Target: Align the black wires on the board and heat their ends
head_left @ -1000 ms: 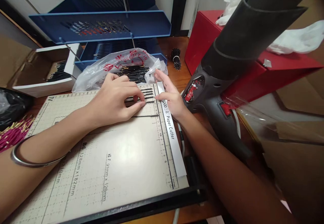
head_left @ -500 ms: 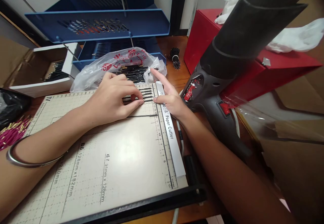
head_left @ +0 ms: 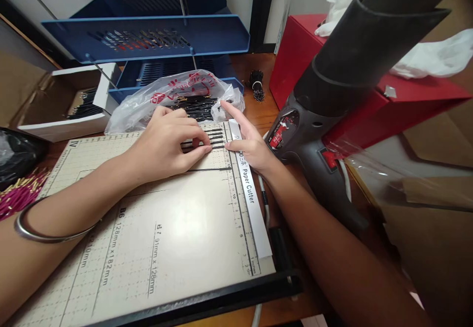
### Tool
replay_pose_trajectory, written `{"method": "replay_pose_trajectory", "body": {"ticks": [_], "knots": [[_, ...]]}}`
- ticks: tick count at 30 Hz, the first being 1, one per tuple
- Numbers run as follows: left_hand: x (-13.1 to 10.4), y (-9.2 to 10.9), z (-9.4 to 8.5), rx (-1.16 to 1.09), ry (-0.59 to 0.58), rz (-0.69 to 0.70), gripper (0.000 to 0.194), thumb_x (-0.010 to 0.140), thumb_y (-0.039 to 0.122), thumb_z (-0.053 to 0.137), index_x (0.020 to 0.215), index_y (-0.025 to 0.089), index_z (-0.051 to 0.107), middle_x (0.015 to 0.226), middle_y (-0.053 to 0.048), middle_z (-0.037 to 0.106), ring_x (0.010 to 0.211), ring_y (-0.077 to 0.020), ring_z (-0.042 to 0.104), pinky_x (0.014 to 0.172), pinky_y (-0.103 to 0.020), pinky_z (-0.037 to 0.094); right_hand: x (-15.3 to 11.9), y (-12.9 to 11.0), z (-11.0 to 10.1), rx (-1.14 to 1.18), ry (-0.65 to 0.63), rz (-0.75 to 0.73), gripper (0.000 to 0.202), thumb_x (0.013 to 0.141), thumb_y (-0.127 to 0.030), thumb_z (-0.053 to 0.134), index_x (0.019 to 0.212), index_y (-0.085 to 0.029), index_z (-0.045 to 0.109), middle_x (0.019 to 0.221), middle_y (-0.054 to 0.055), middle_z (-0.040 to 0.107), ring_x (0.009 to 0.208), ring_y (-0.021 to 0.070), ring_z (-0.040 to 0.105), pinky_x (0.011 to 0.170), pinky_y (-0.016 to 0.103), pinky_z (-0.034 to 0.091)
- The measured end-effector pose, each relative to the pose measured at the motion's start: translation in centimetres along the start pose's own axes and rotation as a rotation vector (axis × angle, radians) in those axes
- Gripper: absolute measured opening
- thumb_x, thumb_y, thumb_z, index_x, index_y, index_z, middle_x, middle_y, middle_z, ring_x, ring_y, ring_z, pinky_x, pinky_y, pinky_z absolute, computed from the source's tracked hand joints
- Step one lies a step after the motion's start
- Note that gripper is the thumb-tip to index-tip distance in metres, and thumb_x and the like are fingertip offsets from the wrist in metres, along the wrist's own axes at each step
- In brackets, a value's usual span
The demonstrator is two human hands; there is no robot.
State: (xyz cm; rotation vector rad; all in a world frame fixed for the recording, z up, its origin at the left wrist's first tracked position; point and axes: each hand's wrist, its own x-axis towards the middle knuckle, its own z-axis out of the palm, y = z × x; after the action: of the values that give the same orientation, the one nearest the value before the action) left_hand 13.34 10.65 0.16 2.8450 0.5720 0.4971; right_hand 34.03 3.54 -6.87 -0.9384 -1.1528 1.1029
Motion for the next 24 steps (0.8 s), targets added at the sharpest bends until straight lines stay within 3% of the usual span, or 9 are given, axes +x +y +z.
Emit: {"method": "replay_pose_trajectory", "body": {"ticks": [24], "knots": [[0.09,0.03,0.07,-0.002,-0.001,0.014,0.029,0.099,0.043,0.060,0.086,0.025,0.079,0.078,-0.005,0.075,0.080,-0.0239,0.058,0.091,-0.047,0.036,0.19,0.01,-0.14,-0.033,0.008,0.002,0.081,0.061,-0.023,0.071,0.141,-0.032,0.063,0.169,-0.003,0.052,0.164,0.0312,0.039,0.143,0.052,0.019]]}}
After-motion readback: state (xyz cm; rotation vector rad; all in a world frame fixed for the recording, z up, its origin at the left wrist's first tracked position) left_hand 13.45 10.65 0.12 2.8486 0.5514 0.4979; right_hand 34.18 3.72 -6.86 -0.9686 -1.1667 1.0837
